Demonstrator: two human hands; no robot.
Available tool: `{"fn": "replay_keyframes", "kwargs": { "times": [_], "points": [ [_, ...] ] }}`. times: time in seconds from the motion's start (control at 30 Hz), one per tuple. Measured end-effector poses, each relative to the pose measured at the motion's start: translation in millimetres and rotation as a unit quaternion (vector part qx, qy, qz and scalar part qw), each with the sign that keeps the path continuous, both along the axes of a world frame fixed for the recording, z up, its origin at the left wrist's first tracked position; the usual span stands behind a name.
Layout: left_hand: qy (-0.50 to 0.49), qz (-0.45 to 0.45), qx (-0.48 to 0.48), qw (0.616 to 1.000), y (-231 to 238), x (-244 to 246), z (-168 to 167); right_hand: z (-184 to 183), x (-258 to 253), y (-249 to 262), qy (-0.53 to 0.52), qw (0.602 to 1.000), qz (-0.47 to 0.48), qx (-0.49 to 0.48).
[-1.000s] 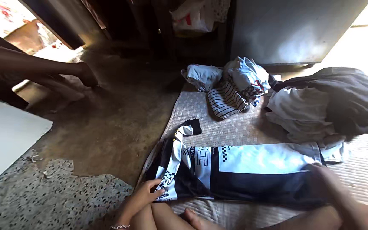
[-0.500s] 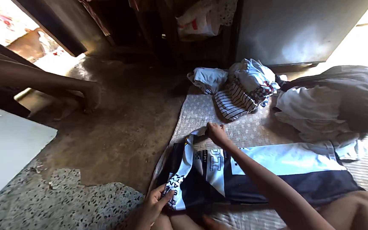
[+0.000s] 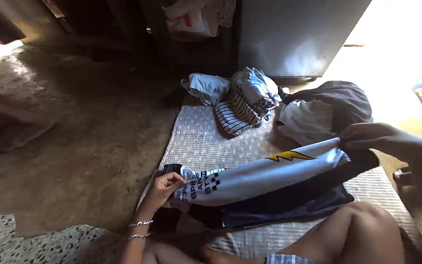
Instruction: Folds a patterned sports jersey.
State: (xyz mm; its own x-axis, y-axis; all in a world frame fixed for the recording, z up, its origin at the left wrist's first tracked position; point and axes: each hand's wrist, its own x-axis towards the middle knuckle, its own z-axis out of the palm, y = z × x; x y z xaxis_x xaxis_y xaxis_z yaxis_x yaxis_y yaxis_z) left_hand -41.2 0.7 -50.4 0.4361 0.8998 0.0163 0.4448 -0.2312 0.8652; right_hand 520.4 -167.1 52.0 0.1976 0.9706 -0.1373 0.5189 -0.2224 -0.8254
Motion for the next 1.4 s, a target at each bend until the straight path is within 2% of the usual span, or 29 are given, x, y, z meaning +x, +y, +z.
{"fn": "replay_keyframes", "kwargs": {
  "times": [0.1, 0.17, 0.23, 0.33, 0.47, 0.53, 0.6, 0.67, 0.7, 0.77, 0.87, 1.0, 1.07, 1.1, 1.2, 1.27, 1.33, 1.4],
  "points": [
    [0.184, 0.028, 0.035, 0.982, 15.8, 15.9, -22.3, -54.3, 25.8, -8.7, -0.115, 0.976, -0.061, -0.175],
    [0.21, 0.044, 0.049, 0.976, 8.8, 22.4, -27.4, -90.7, 23.5, -16.6, -0.127, 0.94, -0.141, -0.284],
    [0.197, 0.039, 0.055, 0.978, -5.3, 28.0, -23.1, -129.3, 12.9, -29.0, -0.075, 0.926, -0.205, -0.307],
    [0.166, 0.021, 0.037, 0.985, -29.4, 39.8, -12.6, -178.8, -16.6, -44.4, -0.035, 0.936, -0.238, -0.258],
    [0.07, -0.016, -0.03, 0.997, -54.9, 60.2, -11.3, -169.9, -28.9, -35.1, 0.006, 0.942, -0.25, -0.223],
    [0.012, -0.021, -0.07, 0.997, -63.9, 71.0, -11.9, -136.6, -47.7, -24.0, 0.008, 0.962, -0.208, -0.175],
    [-0.02, -0.015, -0.086, 0.996, -70.3, 76.8, -14.8, -86.1, -88.6, -13.6, 0.044, 0.981, -0.109, -0.156],
    [0.04, -0.007, -0.051, 0.998, -73.5, 75.4, -18.3, -43.8, -121.7, -5.4, 0.047, 0.99, -0.009, -0.133],
    [0.091, -0.007, -0.022, 0.996, -73.4, 71.6, -20.6, -30.4, -129.4, -1.6, 0.039, 0.994, 0.012, -0.106],
    [0.161, -0.006, 0.011, 0.987, -72.2, 61.2, -26.5, -17.3, -130.8, 6.1, 0.015, 0.998, -0.009, -0.054],
    [0.192, 0.009, 0.008, 0.981, -71.9, 50.2, -29.3, -37.5, -119.3, 13.9, -0.036, 0.996, -0.068, -0.041],
    [0.188, 0.027, 0.005, 0.982, -68.3, 51.8, -28.2, -117.8, -113.0, 6.7, -0.102, 0.972, -0.068, -0.202],
    [0.17, -0.006, 0.011, 0.985, -73.5, 67.1, -26.2, -147.4, -125.2, 0.7, -0.111, 0.964, -0.094, -0.224],
    [0.164, -0.041, 0.012, 0.985, -78.5, 79.7, -25.6, -153.5, -136.6, 1.0, -0.12, 0.965, -0.115, -0.205],
    [0.171, -0.135, 0.024, 0.976, -105.6, 136.2, -33.4, -148.6, -180.8, 15.4, -0.137, 0.977, -0.121, -0.111],
    [0.169, -0.144, 0.009, 0.975, -123.1, 176.4, -47.7, -140.3, -203.8, 29.8, -0.155, 0.981, -0.098, -0.06],
    [0.089, -0.076, -0.037, 0.992, -129.7, 201.4, -62.7, -128.6, -210.0, 44.3, -0.142, 0.985, -0.082, -0.056],
    [-0.078, 0.028, -0.106, 0.991, -127.8, 206.5, -67.4, -125.6, -195.9, 49.3, -0.096, 0.989, -0.108, -0.009]
  ]
}}
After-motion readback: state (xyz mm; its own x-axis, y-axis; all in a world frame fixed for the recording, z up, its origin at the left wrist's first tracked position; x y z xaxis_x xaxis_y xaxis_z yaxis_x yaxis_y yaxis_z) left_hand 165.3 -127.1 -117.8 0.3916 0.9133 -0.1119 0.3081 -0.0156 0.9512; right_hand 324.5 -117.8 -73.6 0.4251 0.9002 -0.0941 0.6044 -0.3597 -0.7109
